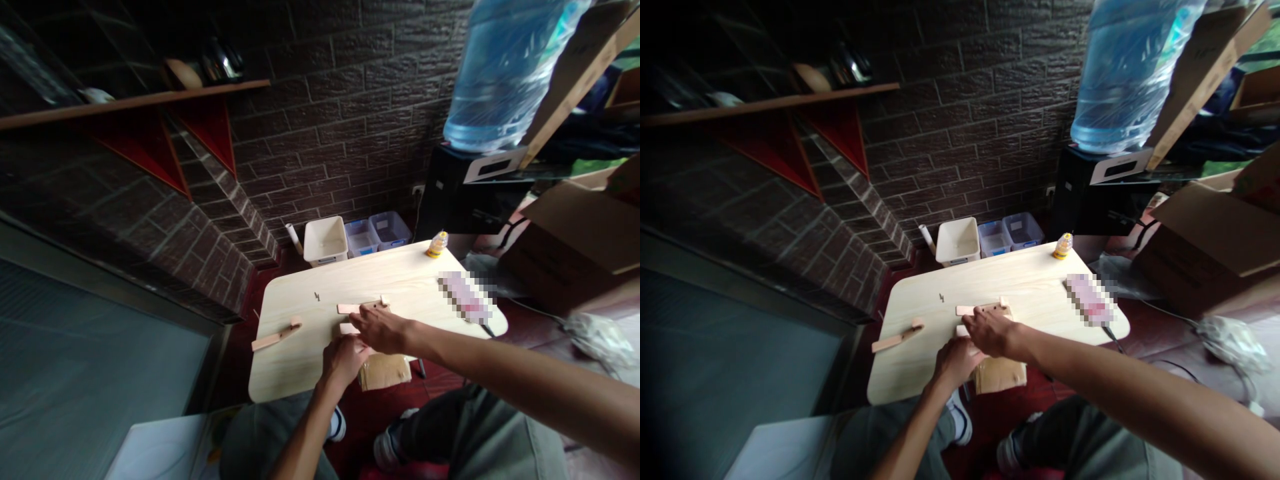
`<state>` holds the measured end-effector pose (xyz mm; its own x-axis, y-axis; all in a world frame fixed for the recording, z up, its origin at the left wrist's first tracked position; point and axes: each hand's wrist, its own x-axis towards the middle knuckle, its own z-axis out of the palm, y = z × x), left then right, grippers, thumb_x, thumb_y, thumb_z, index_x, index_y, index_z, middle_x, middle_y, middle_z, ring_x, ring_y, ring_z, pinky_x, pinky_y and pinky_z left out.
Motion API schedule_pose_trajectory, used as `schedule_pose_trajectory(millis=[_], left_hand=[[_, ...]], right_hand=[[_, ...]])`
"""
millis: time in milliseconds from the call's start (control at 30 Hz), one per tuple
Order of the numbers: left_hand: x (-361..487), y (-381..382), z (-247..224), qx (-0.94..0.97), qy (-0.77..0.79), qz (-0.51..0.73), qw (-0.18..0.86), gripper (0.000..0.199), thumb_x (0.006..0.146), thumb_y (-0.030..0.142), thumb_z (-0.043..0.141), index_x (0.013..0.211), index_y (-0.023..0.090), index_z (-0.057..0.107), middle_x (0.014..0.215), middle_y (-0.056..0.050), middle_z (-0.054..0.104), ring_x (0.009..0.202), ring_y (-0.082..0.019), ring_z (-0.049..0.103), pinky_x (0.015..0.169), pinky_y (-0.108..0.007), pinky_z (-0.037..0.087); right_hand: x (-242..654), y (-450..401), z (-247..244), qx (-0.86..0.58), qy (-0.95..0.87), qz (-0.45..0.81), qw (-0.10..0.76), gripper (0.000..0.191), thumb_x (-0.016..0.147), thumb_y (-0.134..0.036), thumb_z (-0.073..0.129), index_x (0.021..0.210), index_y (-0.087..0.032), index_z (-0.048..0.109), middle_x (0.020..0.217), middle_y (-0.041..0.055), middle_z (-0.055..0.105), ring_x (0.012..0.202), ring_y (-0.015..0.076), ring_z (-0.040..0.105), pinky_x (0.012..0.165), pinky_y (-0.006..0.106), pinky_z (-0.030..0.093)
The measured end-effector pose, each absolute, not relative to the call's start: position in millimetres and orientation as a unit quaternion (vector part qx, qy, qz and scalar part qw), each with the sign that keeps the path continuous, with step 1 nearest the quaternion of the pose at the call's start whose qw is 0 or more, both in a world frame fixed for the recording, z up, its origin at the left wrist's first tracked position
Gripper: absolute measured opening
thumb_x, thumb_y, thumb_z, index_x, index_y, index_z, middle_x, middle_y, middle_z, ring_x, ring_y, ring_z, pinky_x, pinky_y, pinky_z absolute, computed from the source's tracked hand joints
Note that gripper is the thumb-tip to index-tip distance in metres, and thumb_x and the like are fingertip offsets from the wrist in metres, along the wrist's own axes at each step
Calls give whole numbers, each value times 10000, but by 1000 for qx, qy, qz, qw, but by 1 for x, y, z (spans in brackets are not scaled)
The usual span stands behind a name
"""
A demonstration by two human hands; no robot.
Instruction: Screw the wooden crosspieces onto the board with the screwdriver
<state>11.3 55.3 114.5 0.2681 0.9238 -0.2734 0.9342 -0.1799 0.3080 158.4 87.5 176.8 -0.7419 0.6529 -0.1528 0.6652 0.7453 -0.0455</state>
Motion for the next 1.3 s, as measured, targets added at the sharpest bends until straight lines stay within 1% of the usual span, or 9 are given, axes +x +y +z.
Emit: schedule_pose_trajectory(millis=[200, 333, 467, 633, 800, 967, 1100, 1200, 1300], left_hand=[[13, 55, 118, 752, 622, -25, 216, 274, 911, 372, 519, 1092, 329, 720, 1128, -18, 726, 1063, -204, 660, 880, -257, 476], [14, 52, 120, 760, 616, -30, 205, 283, 924, 396, 495, 1027, 293, 738, 1095, -48, 732, 1054, -226, 664, 873, -277, 485], [15, 51, 121, 765, 614, -32, 192, 333, 912, 453, 505, 1047, 243, 726, 1050, -90, 735, 1038, -253, 670, 873, -301, 490], [13, 50, 121, 776, 598, -28, 199, 311, 931, 376, 453, 985, 257, 736, 1055, -71, 735, 1022, -239, 674, 838, -289, 491], [12, 50, 122, 774, 601, -11, 201, 294, 904, 397, 499, 1005, 258, 737, 1033, -69, 742, 1021, -231, 673, 863, -280, 482], [14, 52, 125, 765, 604, -17, 222, 279, 903, 425, 504, 996, 303, 737, 1065, -31, 740, 1029, -217, 670, 871, -275, 482], [14, 53, 123, 765, 605, -21, 221, 284, 878, 430, 544, 1012, 267, 735, 1087, -61, 731, 1057, -232, 659, 880, -276, 475], [13, 54, 121, 769, 601, -11, 220, 296, 870, 424, 553, 1028, 247, 730, 1064, -77, 736, 1046, -242, 663, 876, -289, 477], [12, 56, 119, 765, 600, -12, 233, 289, 880, 431, 535, 1018, 274, 734, 1079, -51, 736, 1051, -228, 661, 877, -279, 474]], right_hand=[[158, 85, 173, 432, 900, -35, 45, 384, 1007, -408, 364, 1176, -111, 540, 985, 167, 668, 870, 271, 653, 787, 415, 501], [163, 81, 173, 403, 913, -53, 36, 319, 997, -324, 368, 1218, -148, 516, 996, 135, 683, 891, 264, 661, 815, 413, 479], [165, 75, 176, 379, 923, -68, 10, 390, 936, -394, 486, 1224, -132, 515, 1116, 169, 642, 999, 284, 631, 841, 403, 468], [161, 73, 180, 421, 905, -51, 43, 355, 1002, -344, 334, 1245, -162, 516, 1012, 148, 681, 855, 274, 660, 782, 429, 474], [163, 76, 182, 377, 925, -45, 21, 347, 910, -355, 515, 1177, -137, 554, 1054, 153, 672, 929, 274, 647, 809, 405, 486], [165, 79, 185, 396, 917, -32, 33, 361, 986, -368, 373, 1161, -127, 575, 951, 147, 690, 822, 285, 667, 710, 416, 503], [164, 83, 189, 368, 927, -59, 39, 297, 921, -298, 485, 1167, -153, 570, 1016, 131, 684, 866, 268, 667, 760, 414, 507], [163, 85, 188, 379, 921, -78, 44, 331, 879, -352, 551, 1147, -160, 574, 1058, 132, 677, 922, 277, 663, 807, 427, 505], [162, 87, 187, 409, 909, -71, 43, 370, 955, -412, 444, 1166, -135, 568, 1009, 148, 689, 888, 285, 673, 781, 436, 511]])
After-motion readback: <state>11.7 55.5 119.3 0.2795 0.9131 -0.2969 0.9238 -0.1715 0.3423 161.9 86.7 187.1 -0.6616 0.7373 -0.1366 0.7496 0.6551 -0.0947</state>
